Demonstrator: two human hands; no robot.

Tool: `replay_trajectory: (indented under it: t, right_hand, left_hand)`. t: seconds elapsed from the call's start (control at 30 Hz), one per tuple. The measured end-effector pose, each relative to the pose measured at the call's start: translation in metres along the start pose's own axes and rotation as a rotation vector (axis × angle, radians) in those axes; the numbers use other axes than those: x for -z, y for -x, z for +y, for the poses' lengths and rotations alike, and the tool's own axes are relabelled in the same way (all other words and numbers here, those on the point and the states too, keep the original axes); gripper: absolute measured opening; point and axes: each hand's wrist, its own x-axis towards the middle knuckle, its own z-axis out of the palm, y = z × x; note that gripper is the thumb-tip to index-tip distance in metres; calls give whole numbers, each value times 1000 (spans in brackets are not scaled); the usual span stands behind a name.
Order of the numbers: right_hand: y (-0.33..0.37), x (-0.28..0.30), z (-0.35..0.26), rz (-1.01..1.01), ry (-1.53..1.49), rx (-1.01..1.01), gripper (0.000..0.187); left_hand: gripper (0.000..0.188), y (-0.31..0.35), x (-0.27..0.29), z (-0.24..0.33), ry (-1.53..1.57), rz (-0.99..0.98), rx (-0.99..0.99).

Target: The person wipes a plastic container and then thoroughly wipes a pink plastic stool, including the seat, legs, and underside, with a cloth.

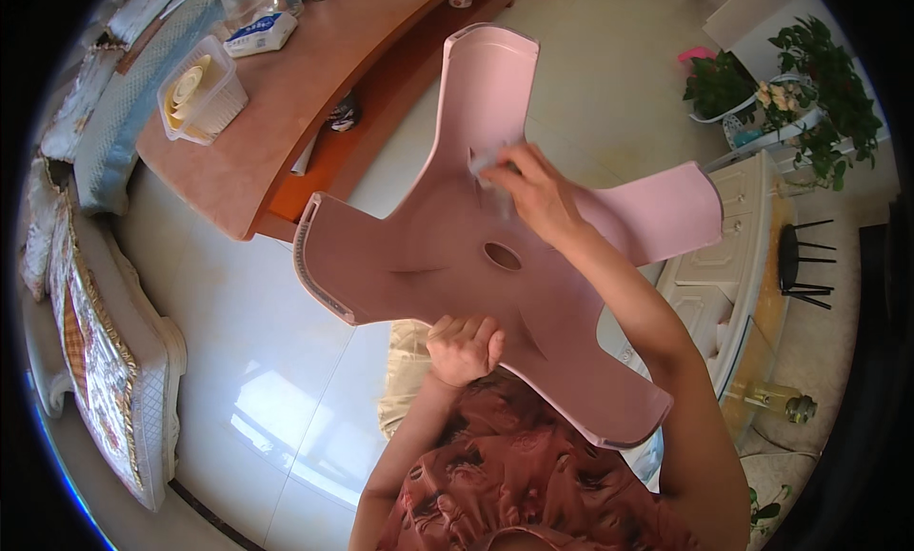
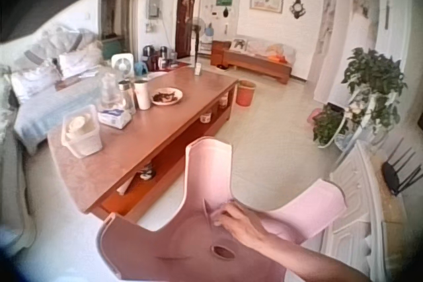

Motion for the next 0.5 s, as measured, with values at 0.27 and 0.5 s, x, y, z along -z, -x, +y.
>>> replay_trajectory:
  t: [0.27, 0.5]
  right_hand:
    - [-76, 3, 21, 307, 367, 198, 42]
    - [3, -52, 38, -181, 332, 30, 31]
  left_hand:
    - [20, -5, 2, -1, 17, 3, 9]
    - [24, -16, -1, 0, 26, -2, 33]
